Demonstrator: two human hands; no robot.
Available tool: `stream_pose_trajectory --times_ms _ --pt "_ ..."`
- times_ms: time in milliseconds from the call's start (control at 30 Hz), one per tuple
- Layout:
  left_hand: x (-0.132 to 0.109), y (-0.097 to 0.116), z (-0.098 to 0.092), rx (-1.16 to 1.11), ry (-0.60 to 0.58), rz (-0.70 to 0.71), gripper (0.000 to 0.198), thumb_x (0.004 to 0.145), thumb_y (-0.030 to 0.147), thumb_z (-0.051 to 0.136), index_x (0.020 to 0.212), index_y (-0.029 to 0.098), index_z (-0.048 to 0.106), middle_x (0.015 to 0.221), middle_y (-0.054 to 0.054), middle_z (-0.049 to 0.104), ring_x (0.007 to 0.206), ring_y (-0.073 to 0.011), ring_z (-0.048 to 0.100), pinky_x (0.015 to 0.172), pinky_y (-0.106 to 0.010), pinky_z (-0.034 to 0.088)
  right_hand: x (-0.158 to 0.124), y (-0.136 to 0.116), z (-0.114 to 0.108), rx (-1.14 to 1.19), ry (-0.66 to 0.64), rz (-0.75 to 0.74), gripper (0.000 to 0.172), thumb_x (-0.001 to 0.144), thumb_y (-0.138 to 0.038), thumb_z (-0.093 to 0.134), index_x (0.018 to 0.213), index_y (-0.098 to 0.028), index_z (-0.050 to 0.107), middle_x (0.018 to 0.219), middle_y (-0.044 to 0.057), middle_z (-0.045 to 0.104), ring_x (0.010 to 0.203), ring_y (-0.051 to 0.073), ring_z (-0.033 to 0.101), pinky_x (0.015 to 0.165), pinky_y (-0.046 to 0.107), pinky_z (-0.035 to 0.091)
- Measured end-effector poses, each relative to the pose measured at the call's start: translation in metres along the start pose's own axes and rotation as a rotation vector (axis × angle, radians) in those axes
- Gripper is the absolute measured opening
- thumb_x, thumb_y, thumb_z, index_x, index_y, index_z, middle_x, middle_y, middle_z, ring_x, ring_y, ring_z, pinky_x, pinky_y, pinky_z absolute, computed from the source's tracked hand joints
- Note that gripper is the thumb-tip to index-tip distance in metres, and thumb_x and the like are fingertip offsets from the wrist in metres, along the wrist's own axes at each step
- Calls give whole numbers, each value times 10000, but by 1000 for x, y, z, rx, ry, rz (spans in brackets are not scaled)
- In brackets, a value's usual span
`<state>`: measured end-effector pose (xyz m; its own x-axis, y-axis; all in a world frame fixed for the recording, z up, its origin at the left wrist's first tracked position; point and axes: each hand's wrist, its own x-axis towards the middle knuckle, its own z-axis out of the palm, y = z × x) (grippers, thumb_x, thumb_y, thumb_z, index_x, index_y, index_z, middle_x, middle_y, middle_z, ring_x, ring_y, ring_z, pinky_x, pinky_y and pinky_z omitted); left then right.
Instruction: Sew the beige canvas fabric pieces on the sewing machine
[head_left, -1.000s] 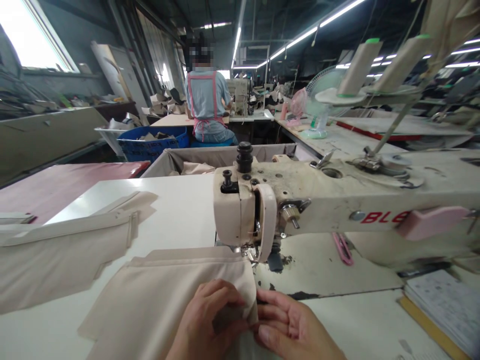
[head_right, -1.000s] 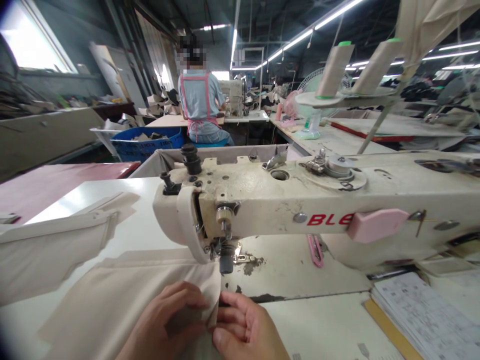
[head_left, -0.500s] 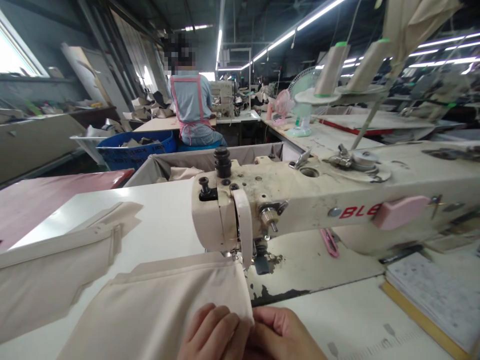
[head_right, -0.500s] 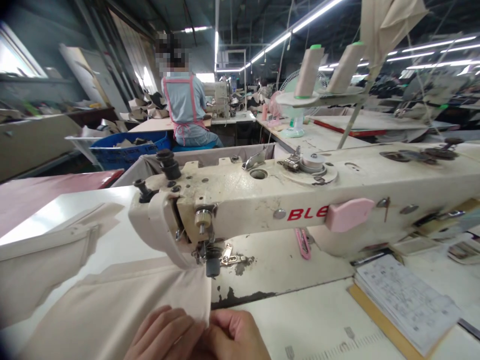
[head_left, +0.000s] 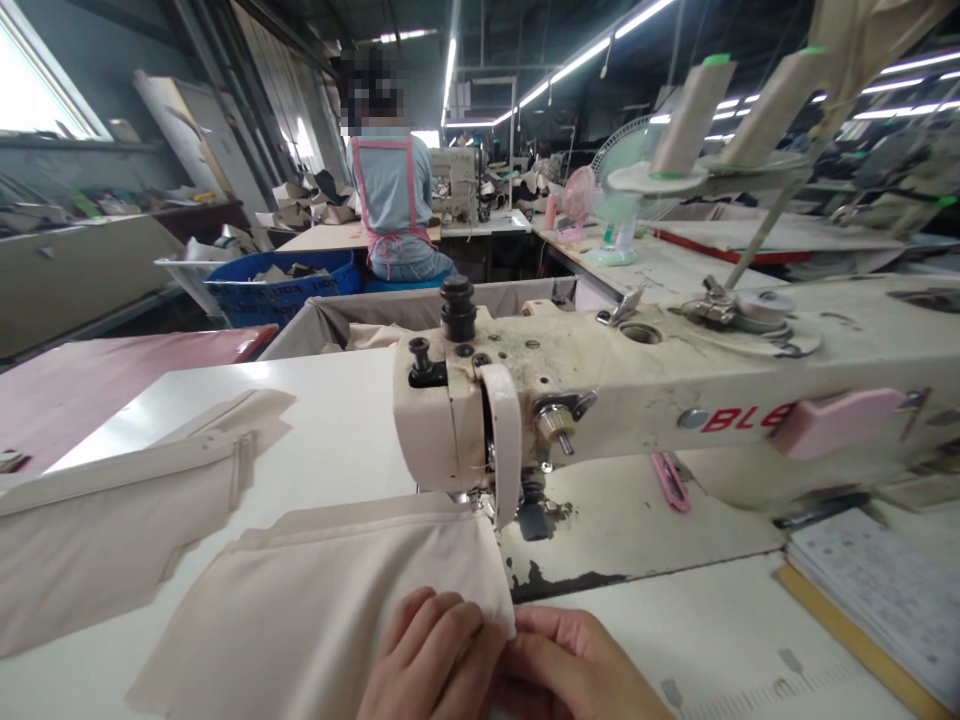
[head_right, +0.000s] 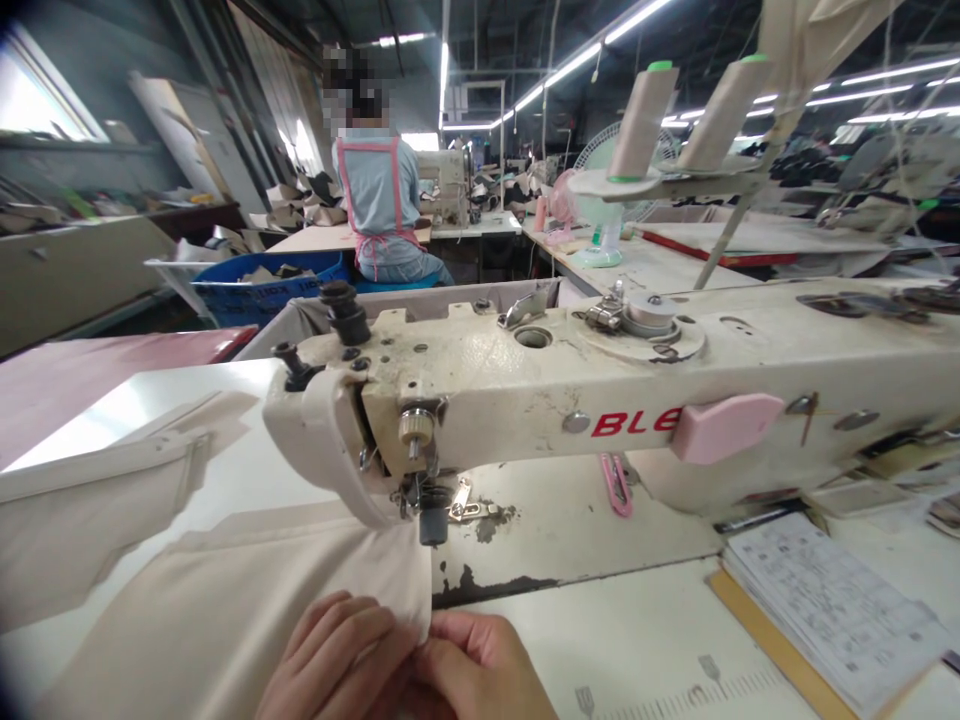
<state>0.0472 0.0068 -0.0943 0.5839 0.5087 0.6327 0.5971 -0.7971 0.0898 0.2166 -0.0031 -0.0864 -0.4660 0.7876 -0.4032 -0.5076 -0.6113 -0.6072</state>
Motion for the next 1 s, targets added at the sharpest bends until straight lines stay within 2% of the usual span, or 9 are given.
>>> stream_pose_trajectory --times_ms 233,367,433,533,633,733,833,900,1000 --pt "1 0 -5 114 -37 67 239 987 105 418 1001 176 646 877 -11 718 831 -147 663 902 -299 436 -1 0 2 -17 31 -7 223 647 -330 838 666 -138 726 596 -28 562 593 103 508 635 208 412" --pt "9 3 -6 99 8 66 297 992 74 357 899 145 630 707 3 664 665 -138 614 828 -299 440 -5 4 -6 -249 52 -22 157 688 -269 779 749 -143 709 622 -13 615 658 142 603 698 231 468" --pt "12 4 -7 59 12 19 265 975 79 386 855 152 610 636 7 610 587 -135 554 726 -284 446 -7 7 -15 -472 139 -175 216 713 -227 735 916 -171 686 763 21 679 748 181 660 738 262 517" --pt "11 5 -6 7 1 -27 219 935 65 433 839 171 599 619 1 588 564 -142 509 613 -268 411 -9 5 -29 -974 283 -675 269 802 -184 623 1064 -244 638 1063 68 649 931 207 654 792 296 548" --pt "7 3 -3 -49 -28 -84 214 928 73 437 831 181 594 614 0 564 566 -146 487 580 -270 379 -6 -5 -35 -1486 150 -1016 208 881 -132 580 1035 -246 662 1076 62 654 998 199 623 862 298 532" --pt "7 -12 -4 -181 -106 -149 238 965 160 400 792 188 562 668 -10 568 635 -158 509 622 -290 388 2 -14 -33 -1710 -48 -1182 212 986 -172 458 975 -177 670 892 45 724 927 179 651 868 282 541" --pt "15 -36 -10 -225 -283 -152 170 979 208 421 1010 179 585 965 -46 650 902 -199 568 824 -334 432 12 -12 -30 -1804 -51 -1316 411 1022 -153 304 839 -158 672 766 55 726 784 170 678 750 268 565" --pt "21 -51 -15 -205 -399 -124 228 972 209 467 1183 186 550 1118 -47 640 1018 -208 557 913 -337 427 18 -6 -30 -1838 -58 -1370 419 995 -82 308 802 -156 672 728 56 727 728 172 683 702 270 563" --pt "25 -65 -19 -218 -483 -117 288 970 219 484 1254 203 532 1173 -42 632 1049 -197 561 941 -328 434 23 -1 -33 -1856 -66 -1403 417 983 -49 319 796 -156 676 711 52 736 718 180 693 692 271 559"
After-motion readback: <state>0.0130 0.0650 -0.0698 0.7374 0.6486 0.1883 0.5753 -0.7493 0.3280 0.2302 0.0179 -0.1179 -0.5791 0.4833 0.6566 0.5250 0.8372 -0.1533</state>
